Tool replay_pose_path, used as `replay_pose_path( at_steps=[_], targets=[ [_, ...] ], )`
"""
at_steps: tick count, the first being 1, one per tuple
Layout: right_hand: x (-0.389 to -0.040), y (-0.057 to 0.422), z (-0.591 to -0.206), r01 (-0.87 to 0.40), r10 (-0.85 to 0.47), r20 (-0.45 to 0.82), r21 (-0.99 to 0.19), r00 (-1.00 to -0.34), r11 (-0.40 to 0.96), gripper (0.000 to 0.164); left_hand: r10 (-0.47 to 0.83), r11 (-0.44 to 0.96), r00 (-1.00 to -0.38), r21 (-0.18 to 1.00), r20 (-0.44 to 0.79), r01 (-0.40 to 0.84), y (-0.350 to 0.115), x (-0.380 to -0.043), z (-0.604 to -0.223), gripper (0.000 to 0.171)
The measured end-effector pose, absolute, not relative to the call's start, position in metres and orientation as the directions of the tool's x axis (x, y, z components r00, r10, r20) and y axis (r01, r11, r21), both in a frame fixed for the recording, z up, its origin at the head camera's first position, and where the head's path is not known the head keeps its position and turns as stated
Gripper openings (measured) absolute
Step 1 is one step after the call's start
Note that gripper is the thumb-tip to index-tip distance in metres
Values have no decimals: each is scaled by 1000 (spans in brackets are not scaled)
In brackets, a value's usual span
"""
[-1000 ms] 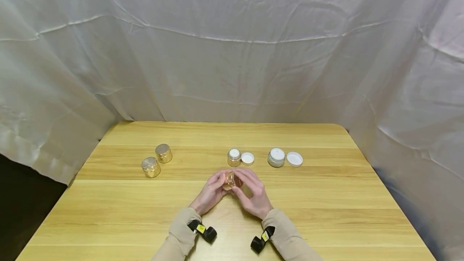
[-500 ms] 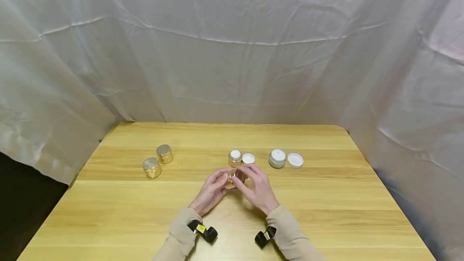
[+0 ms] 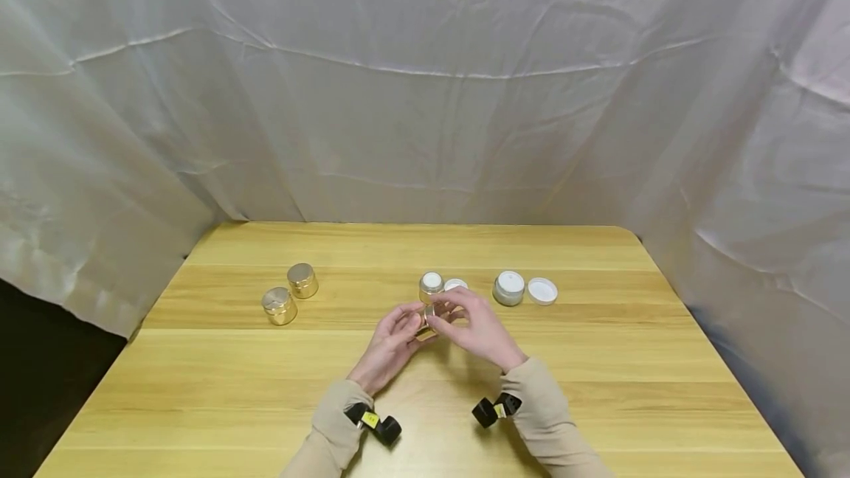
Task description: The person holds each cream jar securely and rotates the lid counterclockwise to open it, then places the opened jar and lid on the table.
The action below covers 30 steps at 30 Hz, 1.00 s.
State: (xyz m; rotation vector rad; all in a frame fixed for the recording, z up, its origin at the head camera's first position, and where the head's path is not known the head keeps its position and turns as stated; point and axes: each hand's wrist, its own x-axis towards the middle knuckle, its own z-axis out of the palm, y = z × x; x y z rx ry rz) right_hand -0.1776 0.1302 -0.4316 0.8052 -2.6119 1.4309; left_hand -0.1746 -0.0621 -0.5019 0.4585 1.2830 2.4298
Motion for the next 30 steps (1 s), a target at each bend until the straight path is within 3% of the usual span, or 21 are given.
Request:
replay_pose_path(
  at_steps=[7,18,22,30],
  targets=[
    [-178,137,-428,-548,-477,327,-697,-816,461,36,490,-550,-869,798,70,-246,-59,-173,-499,20],
    [-176,134,-428,-443,-339,299,-726,-892,526,23,522,-540,-851,793,54,-281,-59,-172,-502,22],
    [-175,132,-426,-423,-317,291,-734,-903,532,26,538,-544,-839,795,84,-269,-60,-172,-504,24],
    [-172,131,-426,-516,-405,340,-697,-849,497,24,552,-530,-826,812,114,-242,-60,-173,-509,25]
  ],
)
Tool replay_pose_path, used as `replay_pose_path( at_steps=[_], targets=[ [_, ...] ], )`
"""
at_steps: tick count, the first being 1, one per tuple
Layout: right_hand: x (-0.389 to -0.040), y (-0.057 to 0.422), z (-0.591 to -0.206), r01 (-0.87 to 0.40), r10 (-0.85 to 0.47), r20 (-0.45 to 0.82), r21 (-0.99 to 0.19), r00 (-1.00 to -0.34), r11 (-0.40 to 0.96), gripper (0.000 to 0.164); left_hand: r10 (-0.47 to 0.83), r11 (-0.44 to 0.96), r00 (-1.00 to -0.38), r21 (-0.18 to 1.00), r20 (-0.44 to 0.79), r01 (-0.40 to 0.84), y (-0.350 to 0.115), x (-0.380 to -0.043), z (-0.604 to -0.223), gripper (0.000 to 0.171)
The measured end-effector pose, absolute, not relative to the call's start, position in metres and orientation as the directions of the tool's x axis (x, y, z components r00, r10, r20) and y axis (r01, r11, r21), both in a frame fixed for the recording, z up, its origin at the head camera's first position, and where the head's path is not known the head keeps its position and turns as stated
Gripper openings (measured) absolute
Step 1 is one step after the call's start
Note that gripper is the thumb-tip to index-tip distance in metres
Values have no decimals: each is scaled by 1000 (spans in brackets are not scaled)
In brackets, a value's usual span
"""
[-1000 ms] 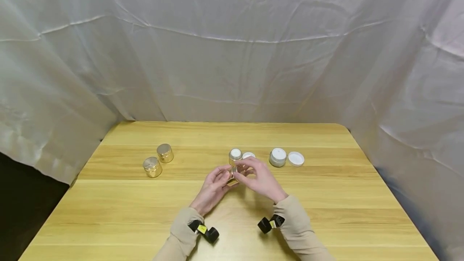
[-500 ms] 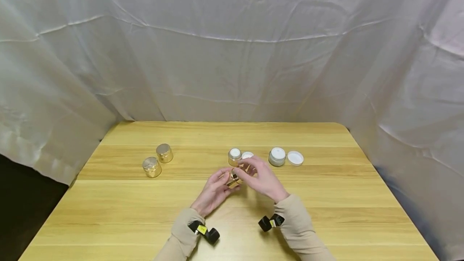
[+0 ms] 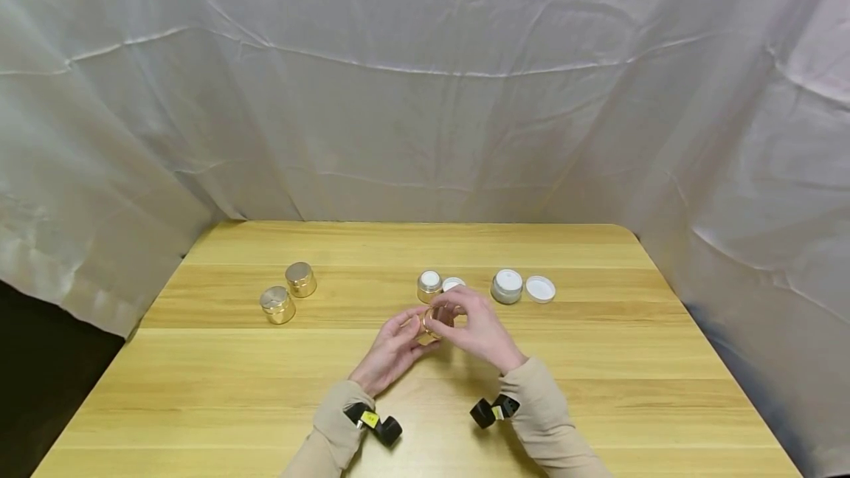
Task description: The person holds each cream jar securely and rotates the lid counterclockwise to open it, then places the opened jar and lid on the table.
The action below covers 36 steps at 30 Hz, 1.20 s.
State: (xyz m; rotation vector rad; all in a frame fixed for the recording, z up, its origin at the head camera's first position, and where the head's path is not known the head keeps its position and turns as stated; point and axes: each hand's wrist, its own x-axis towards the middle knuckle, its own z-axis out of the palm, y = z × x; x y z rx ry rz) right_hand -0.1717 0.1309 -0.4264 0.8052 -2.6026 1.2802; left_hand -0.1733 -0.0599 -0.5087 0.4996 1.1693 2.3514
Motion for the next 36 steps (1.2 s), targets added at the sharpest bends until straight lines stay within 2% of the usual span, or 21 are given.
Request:
replay_pose_path(
  at_steps=[5,10,14,24,29,36],
  targets=[
    [-170,131,-427,-535,-439,337,-696,-833,479,31,544,-528,-832,815,111,-237,-60,-173,-508,24],
    [-170,130,-426,-430,-325,293,-728,-899,534,31,546,-537,-828,812,127,-230,-60,-172,-508,26],
    [-170,130,-426,-413,-273,310,-703,-911,579,29,545,-531,-830,816,123,-228,-60,-172,-507,26],
    [-170,130,-426,-474,-374,312,-722,-873,505,19,545,-517,-831,826,113,-226,-60,-173,-509,25],
    [-169,132,-425,-514,-441,313,-717,-841,471,27,552,-521,-825,823,121,-228,-60,-173,-510,24],
    [-169,128,-427,-479,-348,336,-710,-875,517,27,559,-525,-819,820,130,-228,-59,-174,-510,24]
  ],
)
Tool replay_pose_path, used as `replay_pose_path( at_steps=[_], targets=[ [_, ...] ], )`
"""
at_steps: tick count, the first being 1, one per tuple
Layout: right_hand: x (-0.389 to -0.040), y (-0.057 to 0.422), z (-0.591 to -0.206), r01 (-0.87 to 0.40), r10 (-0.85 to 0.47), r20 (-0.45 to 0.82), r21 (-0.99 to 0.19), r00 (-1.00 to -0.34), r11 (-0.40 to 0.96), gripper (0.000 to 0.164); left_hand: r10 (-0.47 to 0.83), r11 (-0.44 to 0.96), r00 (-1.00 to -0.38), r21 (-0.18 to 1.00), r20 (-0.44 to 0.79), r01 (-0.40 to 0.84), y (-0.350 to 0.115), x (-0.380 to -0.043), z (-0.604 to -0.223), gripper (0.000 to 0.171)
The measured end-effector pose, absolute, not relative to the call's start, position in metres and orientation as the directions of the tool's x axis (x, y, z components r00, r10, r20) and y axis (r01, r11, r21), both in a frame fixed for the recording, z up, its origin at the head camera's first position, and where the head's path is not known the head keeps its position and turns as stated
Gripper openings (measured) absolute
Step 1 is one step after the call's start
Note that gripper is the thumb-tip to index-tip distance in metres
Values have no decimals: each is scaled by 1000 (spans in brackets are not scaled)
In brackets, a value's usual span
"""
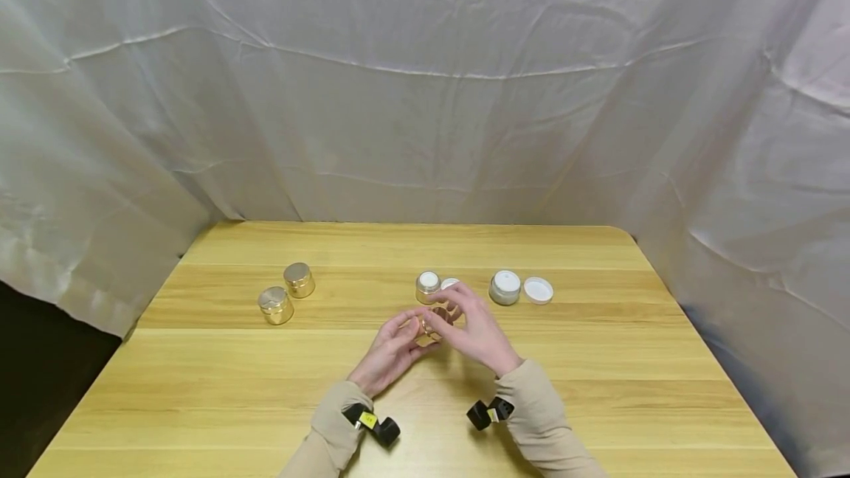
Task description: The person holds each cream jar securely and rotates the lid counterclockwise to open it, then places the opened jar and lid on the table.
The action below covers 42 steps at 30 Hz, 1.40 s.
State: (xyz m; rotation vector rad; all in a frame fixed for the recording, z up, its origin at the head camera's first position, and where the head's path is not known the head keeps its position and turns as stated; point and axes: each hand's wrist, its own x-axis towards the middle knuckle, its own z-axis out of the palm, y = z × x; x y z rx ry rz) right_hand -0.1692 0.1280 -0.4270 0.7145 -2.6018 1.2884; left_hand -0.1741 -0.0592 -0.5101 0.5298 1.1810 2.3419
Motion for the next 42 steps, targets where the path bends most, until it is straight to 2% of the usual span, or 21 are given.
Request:
replay_pose_path(
  at_steps=[8,21,26,33,42],
  targets=[
    [-169,128,-427,-457,-322,325,-675,-889,579,30,542,-523,-833,821,110,-232,-59,-173,-508,24],
    [-170,132,-428,-566,-448,359,-639,-819,522,27,541,-524,-835,817,100,-242,-59,-173,-509,22],
    [-170,131,-428,-526,-420,334,-673,-844,520,30,540,-523,-836,818,101,-239,-59,-172,-509,22],
    [-171,131,-428,-481,-338,346,-700,-875,528,26,541,-513,-834,827,105,-228,-60,-171,-509,24],
    [-171,131,-428,-486,-369,327,-698,-870,526,25,548,-526,-828,818,118,-231,-60,-171,-508,24]
  ],
)
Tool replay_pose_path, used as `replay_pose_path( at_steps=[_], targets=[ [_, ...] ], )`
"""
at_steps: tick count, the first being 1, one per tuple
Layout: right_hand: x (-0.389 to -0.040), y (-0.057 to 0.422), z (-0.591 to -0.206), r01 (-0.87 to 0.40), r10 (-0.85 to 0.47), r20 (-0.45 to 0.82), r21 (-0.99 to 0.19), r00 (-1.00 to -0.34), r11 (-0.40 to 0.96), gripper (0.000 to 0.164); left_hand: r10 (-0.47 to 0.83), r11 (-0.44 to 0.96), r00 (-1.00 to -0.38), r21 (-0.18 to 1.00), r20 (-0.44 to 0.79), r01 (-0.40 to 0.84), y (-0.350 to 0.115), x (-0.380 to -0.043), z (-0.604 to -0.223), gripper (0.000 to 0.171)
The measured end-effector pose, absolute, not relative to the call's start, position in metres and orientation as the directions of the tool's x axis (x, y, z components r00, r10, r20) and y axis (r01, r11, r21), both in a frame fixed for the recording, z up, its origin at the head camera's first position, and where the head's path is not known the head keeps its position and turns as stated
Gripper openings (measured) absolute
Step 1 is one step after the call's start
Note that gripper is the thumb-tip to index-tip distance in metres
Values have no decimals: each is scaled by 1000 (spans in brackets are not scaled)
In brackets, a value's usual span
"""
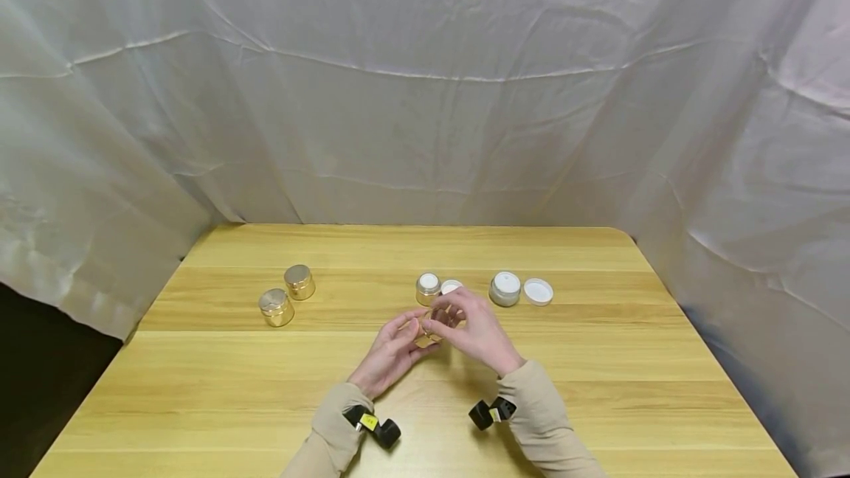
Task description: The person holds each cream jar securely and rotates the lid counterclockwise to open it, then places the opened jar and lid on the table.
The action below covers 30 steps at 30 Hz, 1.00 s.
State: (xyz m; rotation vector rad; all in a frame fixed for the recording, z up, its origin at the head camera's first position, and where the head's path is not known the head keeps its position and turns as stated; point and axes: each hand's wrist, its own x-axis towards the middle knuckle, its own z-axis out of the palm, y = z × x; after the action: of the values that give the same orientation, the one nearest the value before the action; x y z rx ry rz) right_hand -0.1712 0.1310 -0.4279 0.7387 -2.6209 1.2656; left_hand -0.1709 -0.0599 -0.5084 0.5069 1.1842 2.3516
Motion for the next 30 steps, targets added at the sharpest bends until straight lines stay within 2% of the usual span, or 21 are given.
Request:
replay_pose_path(
  at_steps=[9,19,23,30],
  targets=[
    [-171,134,-428,-563,-470,348,-680,-812,470,29,555,-517,-825,822,110,-238,-60,-172,-510,22],
    [-169,133,-426,-466,-356,313,-715,-880,521,25,554,-529,-823,817,127,-229,-59,-171,-508,25],
    [-170,132,-426,-463,-348,317,-718,-882,520,21,555,-534,-821,815,137,-225,-59,-172,-509,25],
    [-171,132,-430,-488,-363,334,-694,-870,530,25,554,-528,-823,817,125,-231,-60,-171,-509,25]
  ],
)
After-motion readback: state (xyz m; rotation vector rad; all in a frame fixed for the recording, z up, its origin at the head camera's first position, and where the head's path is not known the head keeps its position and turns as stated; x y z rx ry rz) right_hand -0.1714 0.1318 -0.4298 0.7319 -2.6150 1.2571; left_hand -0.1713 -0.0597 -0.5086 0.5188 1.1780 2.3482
